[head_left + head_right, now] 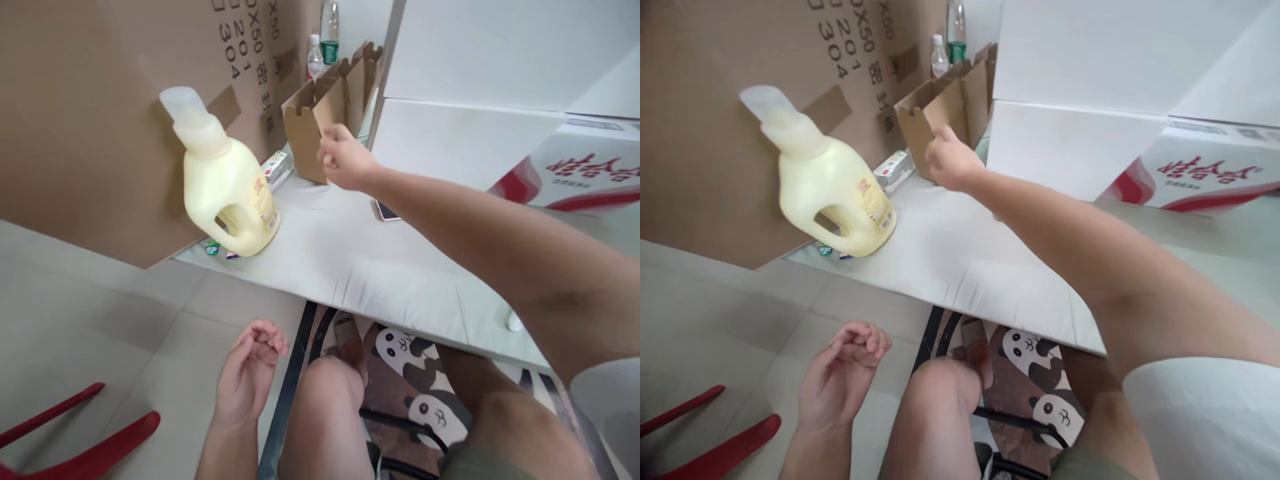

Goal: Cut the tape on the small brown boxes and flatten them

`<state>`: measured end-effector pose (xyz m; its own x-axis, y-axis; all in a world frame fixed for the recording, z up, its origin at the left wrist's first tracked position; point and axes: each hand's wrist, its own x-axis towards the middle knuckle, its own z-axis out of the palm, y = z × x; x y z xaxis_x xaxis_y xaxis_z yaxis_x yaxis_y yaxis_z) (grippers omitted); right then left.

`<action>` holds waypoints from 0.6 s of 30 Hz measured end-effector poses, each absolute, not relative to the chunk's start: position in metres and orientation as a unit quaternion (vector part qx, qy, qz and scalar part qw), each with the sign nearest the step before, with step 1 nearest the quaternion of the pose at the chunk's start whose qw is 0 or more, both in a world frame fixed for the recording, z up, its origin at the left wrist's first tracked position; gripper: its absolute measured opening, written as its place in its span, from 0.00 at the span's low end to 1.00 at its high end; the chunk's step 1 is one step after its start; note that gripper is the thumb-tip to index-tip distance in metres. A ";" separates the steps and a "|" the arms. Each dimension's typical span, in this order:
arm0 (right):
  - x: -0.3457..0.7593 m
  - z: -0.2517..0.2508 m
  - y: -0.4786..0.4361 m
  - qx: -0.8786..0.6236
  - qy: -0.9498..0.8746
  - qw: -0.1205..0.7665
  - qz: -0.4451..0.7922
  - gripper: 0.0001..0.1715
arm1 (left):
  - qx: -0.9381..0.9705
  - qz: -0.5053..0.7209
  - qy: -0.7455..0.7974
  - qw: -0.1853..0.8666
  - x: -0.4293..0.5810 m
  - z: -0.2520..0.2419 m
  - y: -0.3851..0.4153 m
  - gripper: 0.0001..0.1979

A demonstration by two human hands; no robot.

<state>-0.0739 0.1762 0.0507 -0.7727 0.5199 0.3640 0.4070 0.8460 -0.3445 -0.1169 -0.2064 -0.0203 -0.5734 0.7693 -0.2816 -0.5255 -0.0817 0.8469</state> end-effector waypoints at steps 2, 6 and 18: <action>-0.114 0.062 0.200 -0.255 -0.937 0.218 0.094 0.14 | 0.111 0.735 0.507 0.437 -0.123 -0.022 -0.206 0.20; -0.152 0.065 0.239 -0.295 -0.936 0.177 0.070 0.09 | 0.117 0.736 0.500 0.441 -0.132 -0.025 -0.204 0.18; 0.075 0.065 0.085 -0.278 -0.911 0.303 -0.004 0.09 | 0.200 0.720 0.509 0.427 -0.102 -0.021 -0.185 0.18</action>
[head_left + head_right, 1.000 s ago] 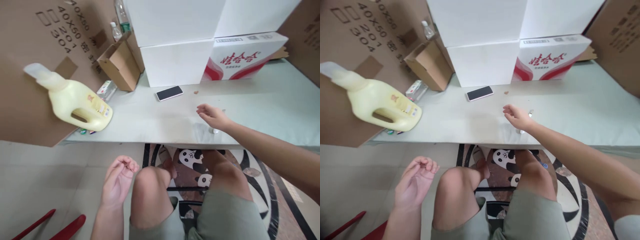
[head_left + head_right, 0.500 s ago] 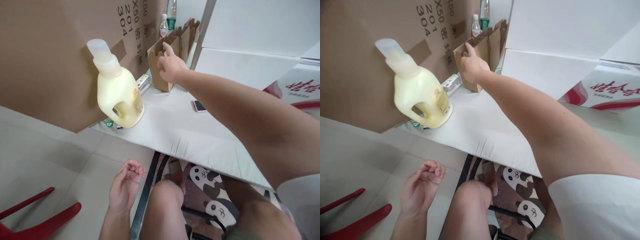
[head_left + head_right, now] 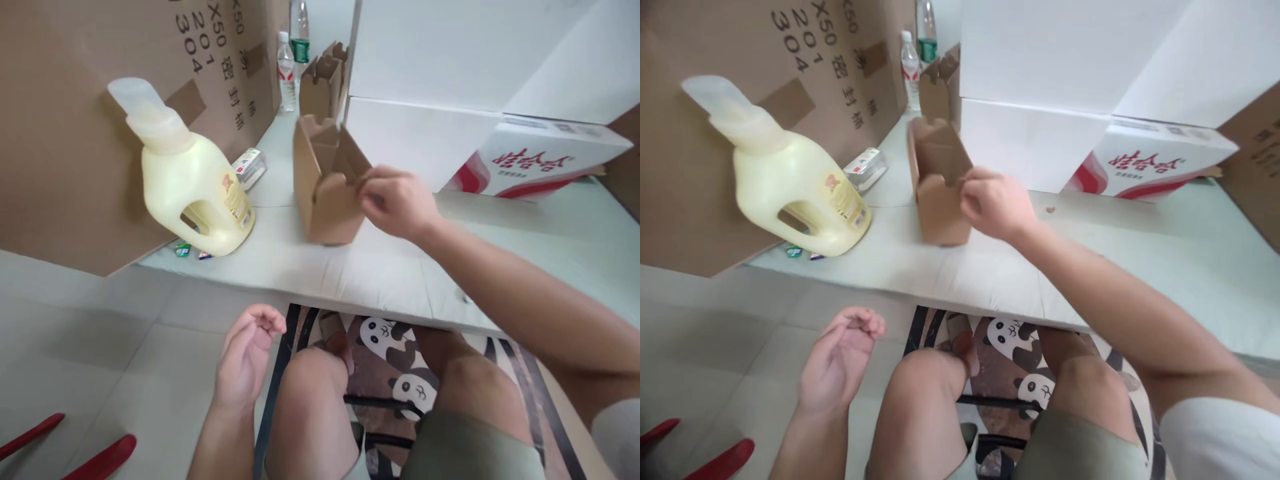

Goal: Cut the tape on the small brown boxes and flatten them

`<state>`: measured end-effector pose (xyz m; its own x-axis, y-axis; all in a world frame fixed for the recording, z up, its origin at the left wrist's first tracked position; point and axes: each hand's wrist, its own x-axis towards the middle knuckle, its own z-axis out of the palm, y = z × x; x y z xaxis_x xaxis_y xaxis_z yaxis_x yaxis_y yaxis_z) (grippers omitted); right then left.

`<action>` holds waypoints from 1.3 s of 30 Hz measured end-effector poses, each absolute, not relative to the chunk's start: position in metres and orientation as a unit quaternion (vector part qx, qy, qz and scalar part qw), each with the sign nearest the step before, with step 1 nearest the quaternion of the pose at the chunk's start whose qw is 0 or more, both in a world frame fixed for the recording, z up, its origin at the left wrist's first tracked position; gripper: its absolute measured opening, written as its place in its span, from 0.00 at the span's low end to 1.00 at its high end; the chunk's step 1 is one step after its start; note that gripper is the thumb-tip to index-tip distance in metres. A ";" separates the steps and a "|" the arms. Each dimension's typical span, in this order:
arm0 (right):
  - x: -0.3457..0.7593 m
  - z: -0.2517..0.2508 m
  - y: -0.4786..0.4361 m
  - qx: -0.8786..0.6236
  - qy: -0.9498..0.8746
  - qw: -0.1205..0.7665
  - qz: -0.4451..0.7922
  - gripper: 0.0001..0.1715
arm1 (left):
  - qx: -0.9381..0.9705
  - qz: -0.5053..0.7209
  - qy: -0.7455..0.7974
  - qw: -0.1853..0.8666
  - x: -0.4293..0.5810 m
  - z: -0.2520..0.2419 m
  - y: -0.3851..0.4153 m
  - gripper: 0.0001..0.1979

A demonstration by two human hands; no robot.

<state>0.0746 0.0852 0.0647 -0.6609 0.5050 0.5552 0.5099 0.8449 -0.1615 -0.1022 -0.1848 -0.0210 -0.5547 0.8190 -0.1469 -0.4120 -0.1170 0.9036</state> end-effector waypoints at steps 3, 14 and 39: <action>0.162 0.063 0.019 -0.292 -0.872 0.394 0.000 0.17 | 0.250 0.718 0.533 0.371 -0.086 -0.017 -0.163 0.19; 0.319 0.033 -0.100 -0.381 -0.798 0.466 0.027 0.17 | 0.462 0.612 0.554 0.326 0.034 0.028 -0.081 0.27; 0.321 0.004 -0.111 -0.403 -0.806 0.382 0.204 0.31 | 0.515 0.581 0.561 0.286 0.039 0.012 -0.101 0.22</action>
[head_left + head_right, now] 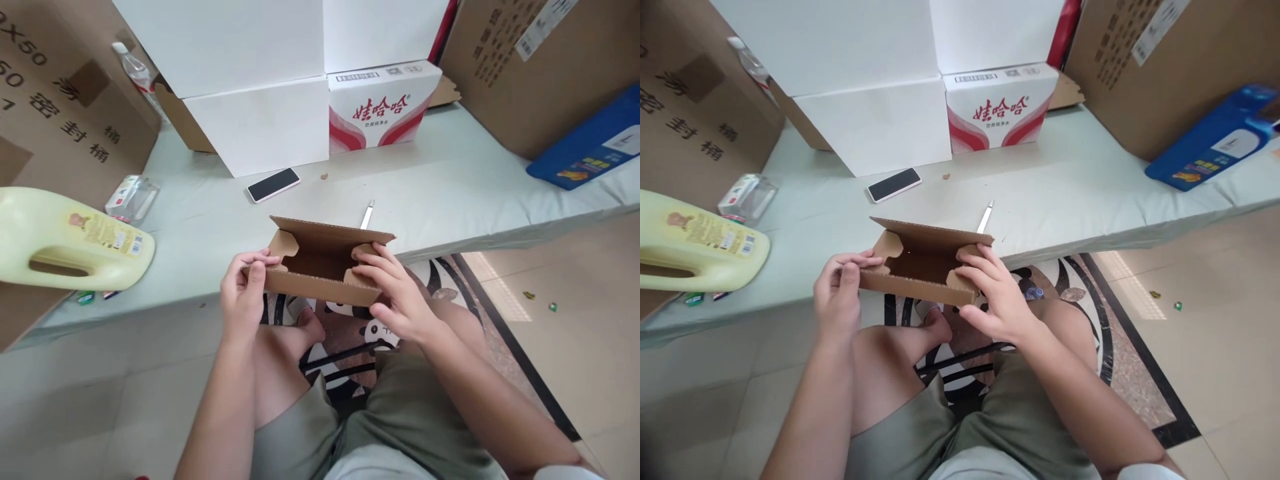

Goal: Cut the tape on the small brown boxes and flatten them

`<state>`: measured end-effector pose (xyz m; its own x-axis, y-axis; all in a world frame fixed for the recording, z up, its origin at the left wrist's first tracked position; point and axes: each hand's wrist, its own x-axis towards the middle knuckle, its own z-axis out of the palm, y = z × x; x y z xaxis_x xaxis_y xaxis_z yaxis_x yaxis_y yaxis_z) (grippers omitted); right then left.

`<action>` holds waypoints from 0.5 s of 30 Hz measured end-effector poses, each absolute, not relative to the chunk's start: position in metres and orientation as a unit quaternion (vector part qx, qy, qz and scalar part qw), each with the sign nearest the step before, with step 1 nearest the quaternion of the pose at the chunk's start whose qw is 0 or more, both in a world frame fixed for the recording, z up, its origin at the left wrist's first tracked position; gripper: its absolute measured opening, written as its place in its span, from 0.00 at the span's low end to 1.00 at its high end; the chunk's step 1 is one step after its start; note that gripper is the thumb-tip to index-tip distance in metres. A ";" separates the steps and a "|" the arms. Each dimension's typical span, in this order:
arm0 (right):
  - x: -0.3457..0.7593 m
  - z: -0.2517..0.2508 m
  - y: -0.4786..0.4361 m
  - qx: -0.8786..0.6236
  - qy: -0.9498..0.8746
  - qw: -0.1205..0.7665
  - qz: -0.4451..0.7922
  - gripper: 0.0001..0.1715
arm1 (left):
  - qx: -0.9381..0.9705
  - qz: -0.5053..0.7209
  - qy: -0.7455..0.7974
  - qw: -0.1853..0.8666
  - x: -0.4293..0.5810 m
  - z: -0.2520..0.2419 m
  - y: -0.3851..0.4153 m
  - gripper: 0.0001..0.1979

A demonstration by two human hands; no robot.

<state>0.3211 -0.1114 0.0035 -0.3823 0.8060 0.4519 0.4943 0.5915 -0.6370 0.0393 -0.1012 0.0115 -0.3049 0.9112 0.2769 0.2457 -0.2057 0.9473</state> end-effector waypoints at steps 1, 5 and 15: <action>0.318 0.001 -0.108 -0.402 -0.805 0.383 0.206 0.32 | 0.511 0.578 0.570 0.285 0.040 0.010 -0.101 0.23; 0.303 -0.005 -0.089 -0.451 -0.746 0.442 0.212 0.21 | 0.498 0.553 0.615 0.261 0.043 0.006 -0.103 0.27; 0.315 -0.031 -0.092 -0.470 -0.649 0.539 0.260 0.20 | 0.479 0.594 0.584 0.279 0.083 -0.005 -0.131 0.26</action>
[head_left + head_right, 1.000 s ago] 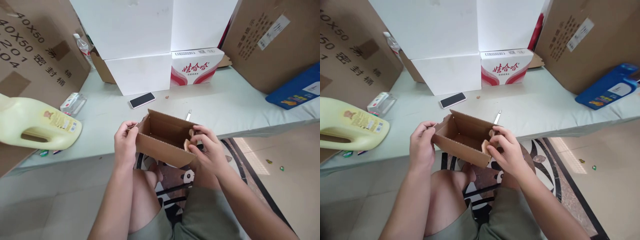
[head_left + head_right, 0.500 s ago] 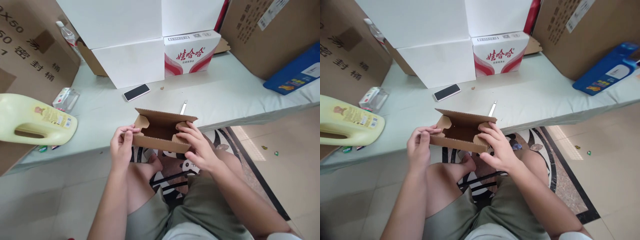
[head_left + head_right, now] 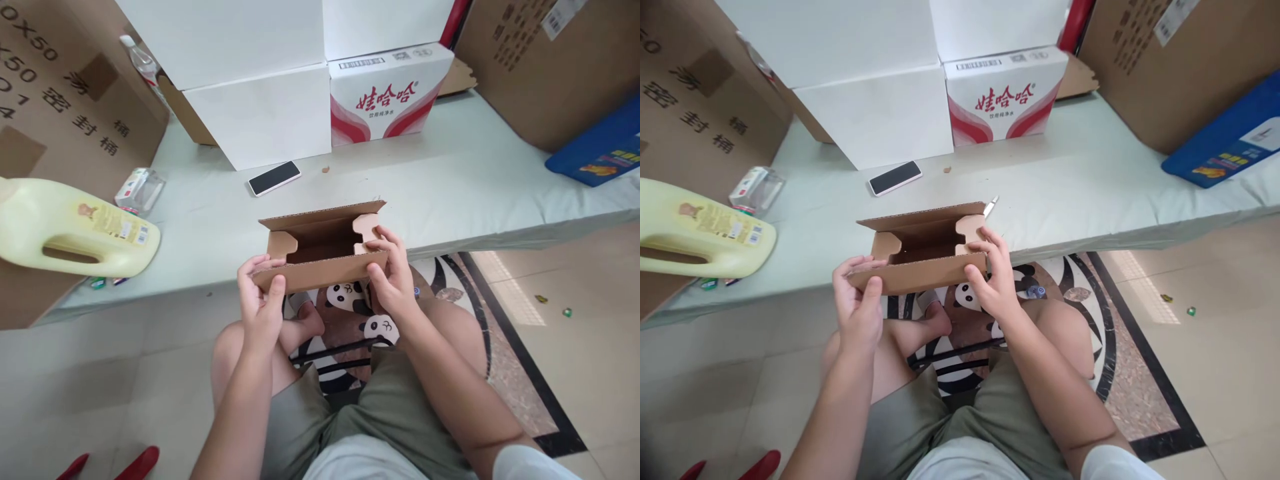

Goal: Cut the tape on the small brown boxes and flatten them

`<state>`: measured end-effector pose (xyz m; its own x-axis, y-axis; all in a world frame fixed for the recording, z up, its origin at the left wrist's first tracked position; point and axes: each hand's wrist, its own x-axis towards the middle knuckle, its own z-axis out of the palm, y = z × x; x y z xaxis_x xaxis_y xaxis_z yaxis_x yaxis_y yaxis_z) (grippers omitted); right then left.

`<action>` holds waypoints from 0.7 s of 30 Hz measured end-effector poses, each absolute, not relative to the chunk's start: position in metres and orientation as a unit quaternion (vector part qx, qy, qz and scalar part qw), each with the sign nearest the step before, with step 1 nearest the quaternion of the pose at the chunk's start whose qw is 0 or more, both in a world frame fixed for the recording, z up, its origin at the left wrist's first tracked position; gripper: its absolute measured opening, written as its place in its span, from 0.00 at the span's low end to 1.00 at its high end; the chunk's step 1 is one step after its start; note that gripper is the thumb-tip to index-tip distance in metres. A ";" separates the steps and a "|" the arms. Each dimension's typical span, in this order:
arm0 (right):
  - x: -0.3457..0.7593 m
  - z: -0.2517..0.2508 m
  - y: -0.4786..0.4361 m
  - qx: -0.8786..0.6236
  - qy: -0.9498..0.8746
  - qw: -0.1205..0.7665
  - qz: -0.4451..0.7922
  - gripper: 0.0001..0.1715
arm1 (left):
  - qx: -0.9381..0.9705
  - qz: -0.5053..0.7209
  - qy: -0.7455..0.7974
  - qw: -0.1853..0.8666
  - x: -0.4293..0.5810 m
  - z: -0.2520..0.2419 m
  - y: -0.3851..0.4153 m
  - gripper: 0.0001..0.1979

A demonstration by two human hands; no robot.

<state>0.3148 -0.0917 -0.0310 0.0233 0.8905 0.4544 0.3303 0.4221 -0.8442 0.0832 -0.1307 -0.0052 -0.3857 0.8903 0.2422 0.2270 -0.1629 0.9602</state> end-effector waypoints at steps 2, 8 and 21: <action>0.317 -0.034 -0.089 -0.474 -0.636 0.551 0.258 0.20 | 0.442 0.619 0.565 0.319 0.089 -0.010 -0.133 0.25; 0.315 -0.037 -0.078 -0.489 -0.608 0.562 0.276 0.17 | 0.525 0.559 0.604 0.215 0.081 -0.002 -0.123 0.30; 0.312 -0.040 -0.070 -0.444 -0.608 0.551 0.360 0.42 | 0.713 0.281 0.641 0.044 0.102 0.037 -0.095 0.26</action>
